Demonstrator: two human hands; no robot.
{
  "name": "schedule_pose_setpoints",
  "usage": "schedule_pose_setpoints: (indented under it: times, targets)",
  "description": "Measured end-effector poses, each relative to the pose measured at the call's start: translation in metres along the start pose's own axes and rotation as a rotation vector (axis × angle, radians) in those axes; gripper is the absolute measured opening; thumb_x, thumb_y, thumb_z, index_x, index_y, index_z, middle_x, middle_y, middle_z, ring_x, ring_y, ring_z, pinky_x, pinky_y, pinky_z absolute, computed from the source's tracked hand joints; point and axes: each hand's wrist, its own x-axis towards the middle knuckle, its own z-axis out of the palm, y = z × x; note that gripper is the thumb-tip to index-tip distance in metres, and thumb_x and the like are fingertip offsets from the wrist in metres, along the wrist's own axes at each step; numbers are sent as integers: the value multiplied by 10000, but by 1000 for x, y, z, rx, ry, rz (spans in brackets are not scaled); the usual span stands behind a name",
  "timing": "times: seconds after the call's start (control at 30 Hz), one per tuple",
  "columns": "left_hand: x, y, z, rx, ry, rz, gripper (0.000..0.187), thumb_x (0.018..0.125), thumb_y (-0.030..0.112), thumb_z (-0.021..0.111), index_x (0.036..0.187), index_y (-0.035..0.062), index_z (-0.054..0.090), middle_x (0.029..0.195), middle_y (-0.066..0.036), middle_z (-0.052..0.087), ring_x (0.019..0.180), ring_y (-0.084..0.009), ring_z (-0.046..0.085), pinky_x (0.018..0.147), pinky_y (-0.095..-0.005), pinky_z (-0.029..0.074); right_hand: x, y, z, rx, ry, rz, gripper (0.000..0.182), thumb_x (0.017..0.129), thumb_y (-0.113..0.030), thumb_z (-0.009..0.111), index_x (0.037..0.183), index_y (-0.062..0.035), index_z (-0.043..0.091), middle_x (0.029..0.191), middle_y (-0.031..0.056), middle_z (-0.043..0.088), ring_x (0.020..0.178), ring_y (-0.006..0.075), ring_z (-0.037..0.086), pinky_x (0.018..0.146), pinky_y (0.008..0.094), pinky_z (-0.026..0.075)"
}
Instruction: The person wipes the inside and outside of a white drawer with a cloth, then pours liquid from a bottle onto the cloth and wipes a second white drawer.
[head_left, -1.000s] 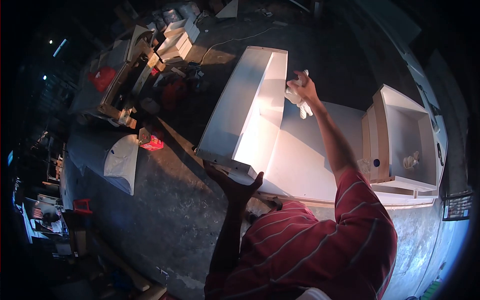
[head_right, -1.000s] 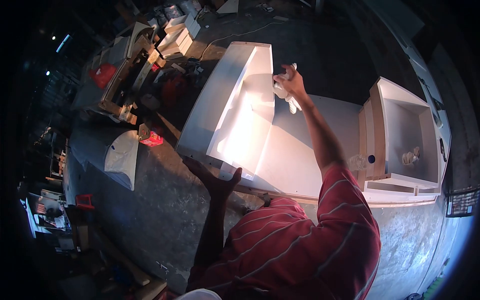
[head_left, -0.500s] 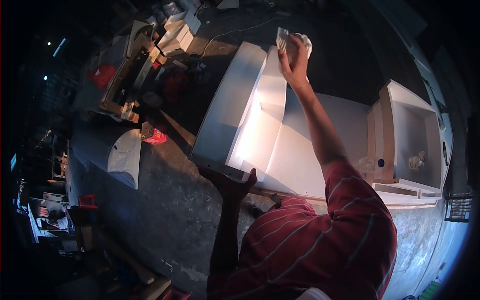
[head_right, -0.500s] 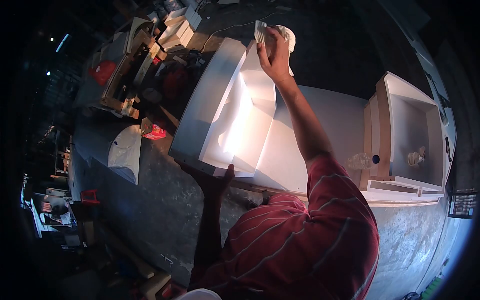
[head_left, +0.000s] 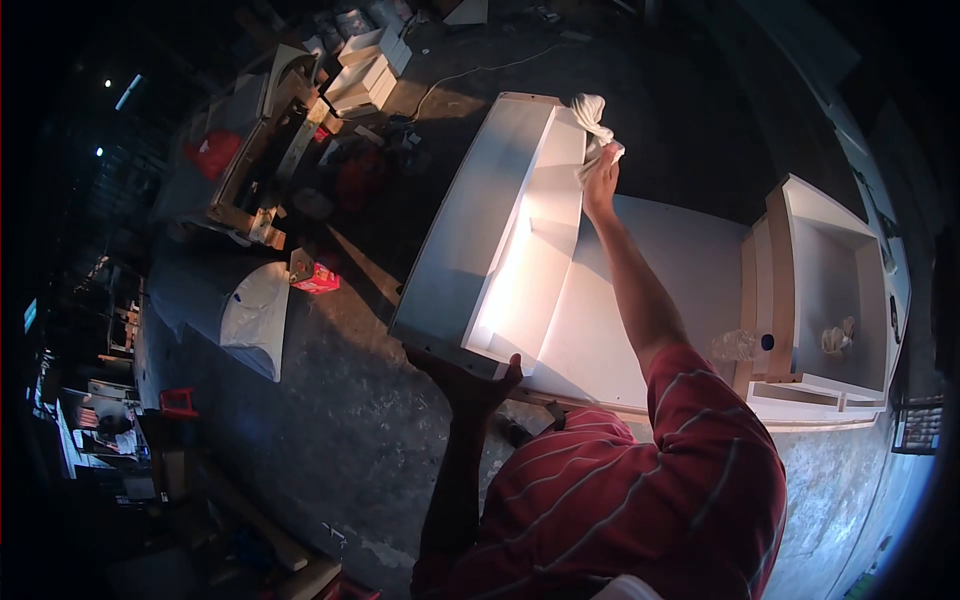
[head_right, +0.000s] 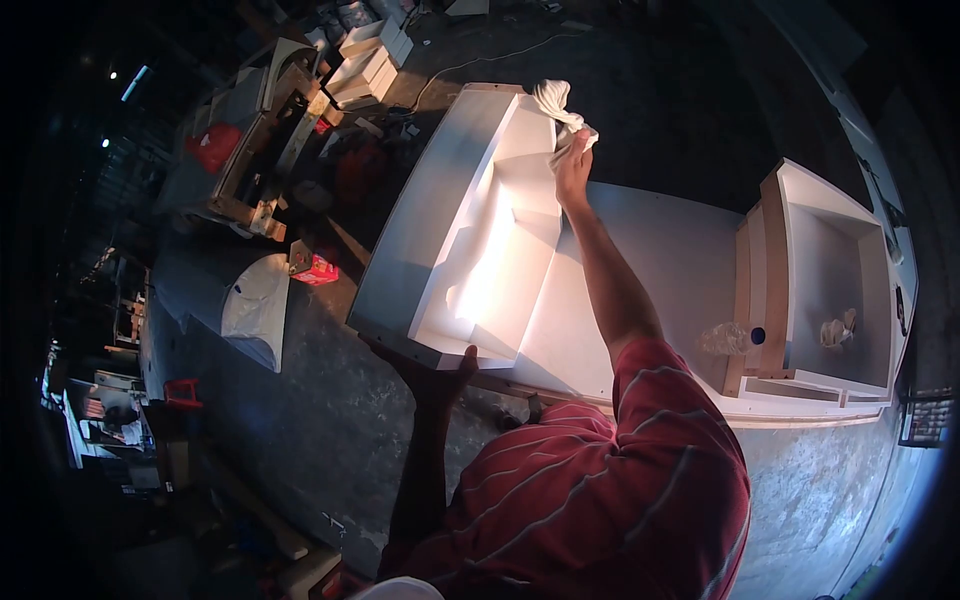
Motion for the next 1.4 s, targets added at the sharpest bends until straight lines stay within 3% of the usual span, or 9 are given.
schedule_pose_setpoints:
  times: [0.07, 0.27, 0.53, 0.7, 0.8, 0.9, 1.0, 1.07, 1.4]
  targets:
    - [2, 2, -1, -34, 2, -14, 1328, 512, 480, 782, 1379, -4, -100, 1354, -288, 78, 1285, -424, 128, 1037, -554, 173, 21, -20, 12, 162, -76, 116, 433, 957, -422, 377, 1106, -38, 510, 1038, 58, 583, 944, 155, 564, 827, 278, 446]
    - [7, 11, -3, -49, 10, -21, 1326, 500, 467, 783, 1380, -9, -88, 1356, -286, 82, 1288, -418, 128, 1039, -544, 176, 78, -134, 39, 613, -255, -63, 185, 931, -220, 438, 982, -66, 526, 919, 58, 581, 863, 196, 584, 816, 331, 479]
    - [9, 10, 0, -157, -6, -61, 1337, 503, 480, 776, 1384, -10, -101, 1371, -291, 70, 1303, -417, 119, 1036, -547, 179, 101, -198, 15, 290, -23, -278, 61, 886, -107, 526, 888, -62, 486, 793, 7, 528, 679, 115, 554, 607, 274, 494]
    - [9, 12, -2, -156, -14, -44, 1344, 535, 503, 770, 1377, -27, -134, 1390, -301, 28, 1316, -432, 84, 1043, -550, 159, 28, -161, 28, 400, 189, -399, 151, 889, -119, 442, 1026, -58, 452, 948, 29, 510, 857, 118, 515, 790, 271, 430]
    - [6, 8, -1, -66, -25, -8, 1359, 551, 528, 767, 1372, -26, -164, 1408, -310, -35, 1330, -439, 28, 1054, -553, 121, -10, -95, 35, -2, 19, -712, 395, 832, -50, 474, 1206, 27, 374, 1177, 125, 455, 1076, 219, 452, 973, 324, 308]
    - [5, 11, -4, -113, -63, -88, 1371, 555, 550, 764, 1370, -21, -179, 1415, -314, -97, 1340, -439, -32, 1065, -556, 75, -27, -73, 49, -705, -77, -1056, 290, 793, -25, 488, 1074, 38, 514, 1128, 216, 469, 1067, 356, 442, 908, 422, 347]
    - [2, 9, -3, -67, -74, -101, 1377, 556, 561, 764, 1368, -18, -185, 1418, -310, -151, 1341, -435, -92, 1070, -558, 35, -28, -49, 44, -1183, -137, -1221, 360, 656, -31, 625, 1007, -71, 555, 1127, 133, 476, 1037, 327, 430, 863, 449, 337]
    - [0, 6, -2, -58, -79, -91, 1379, 554, 563, 764, 1368, -15, -188, 1418, -307, -161, 1340, -432, -108, 1070, -558, 27, -15, -28, 33, -1207, -94, -1266, 302, 588, -102, 667, 865, -187, 582, 1154, 80, 476, 1090, 283, 417, 868, 455, 322]
    - [4, 8, -4, -156, -77, -103, 1380, 540, 546, 768, 1376, -3, -183, 1423, -306, -137, 1345, -431, -90, 1070, -555, 38, -37, -70, 50, -888, 143, -1008, 302, 568, 28, 602, 845, -91, 610, 1020, 146, 507, 938, 319, 473, 757, 393, 407]
